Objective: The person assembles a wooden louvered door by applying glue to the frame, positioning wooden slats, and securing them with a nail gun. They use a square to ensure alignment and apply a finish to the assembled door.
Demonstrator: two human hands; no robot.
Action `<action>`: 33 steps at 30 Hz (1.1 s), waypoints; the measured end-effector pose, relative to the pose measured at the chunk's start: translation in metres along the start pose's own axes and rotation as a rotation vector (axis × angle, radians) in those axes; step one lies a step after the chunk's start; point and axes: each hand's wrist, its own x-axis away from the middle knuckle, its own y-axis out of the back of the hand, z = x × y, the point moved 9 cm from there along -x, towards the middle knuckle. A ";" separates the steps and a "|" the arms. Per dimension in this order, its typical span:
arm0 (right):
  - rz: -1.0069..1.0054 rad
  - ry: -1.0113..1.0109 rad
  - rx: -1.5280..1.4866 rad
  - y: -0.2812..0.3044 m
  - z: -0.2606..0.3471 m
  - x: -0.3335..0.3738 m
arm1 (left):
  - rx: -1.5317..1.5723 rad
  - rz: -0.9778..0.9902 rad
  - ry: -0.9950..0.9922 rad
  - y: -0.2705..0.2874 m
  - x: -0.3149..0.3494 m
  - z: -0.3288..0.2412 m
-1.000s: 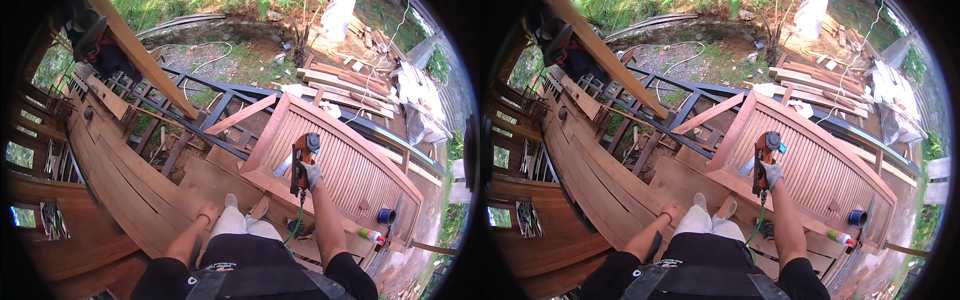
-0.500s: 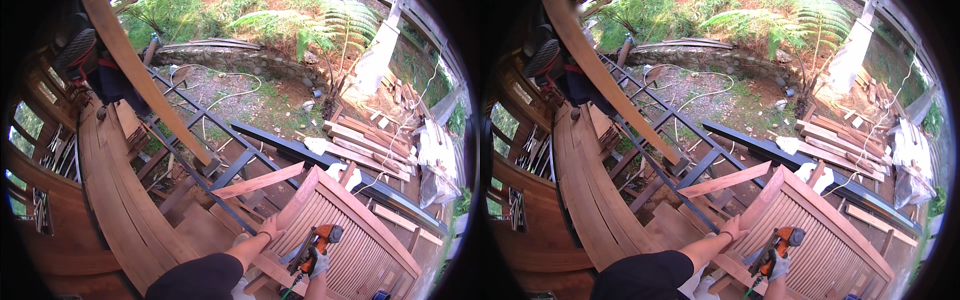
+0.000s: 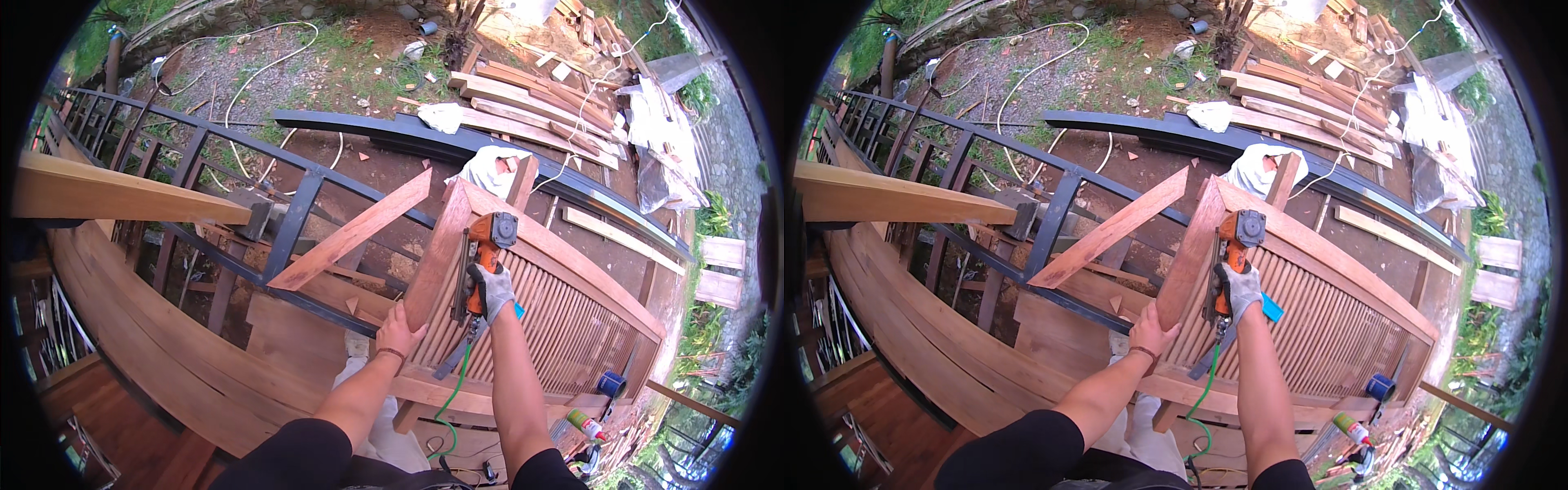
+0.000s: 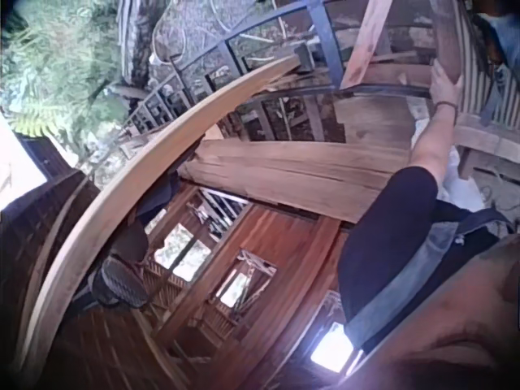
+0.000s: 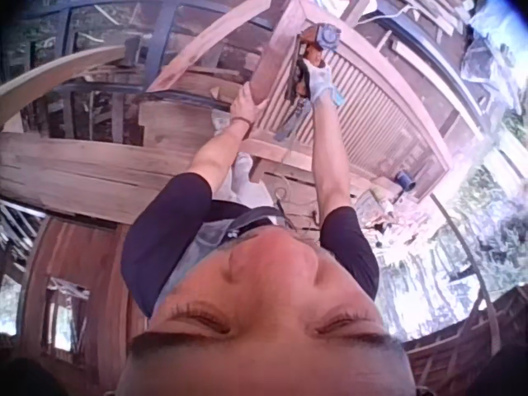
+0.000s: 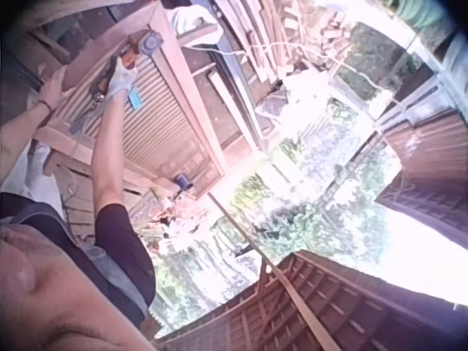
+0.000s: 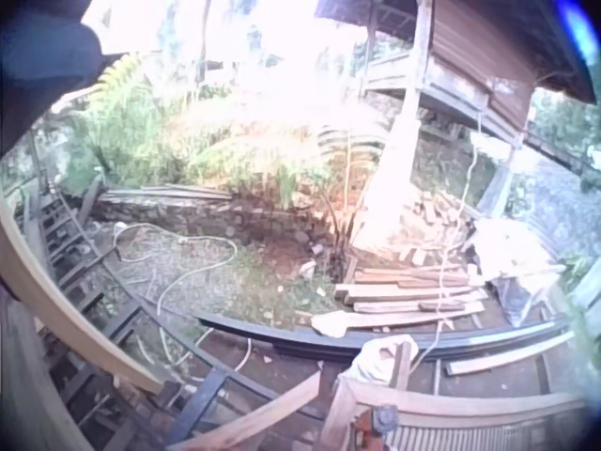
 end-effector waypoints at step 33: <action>0.003 -0.023 0.081 -0.008 -0.079 0.061 | 0.116 -0.011 -0.012 0.011 0.002 0.001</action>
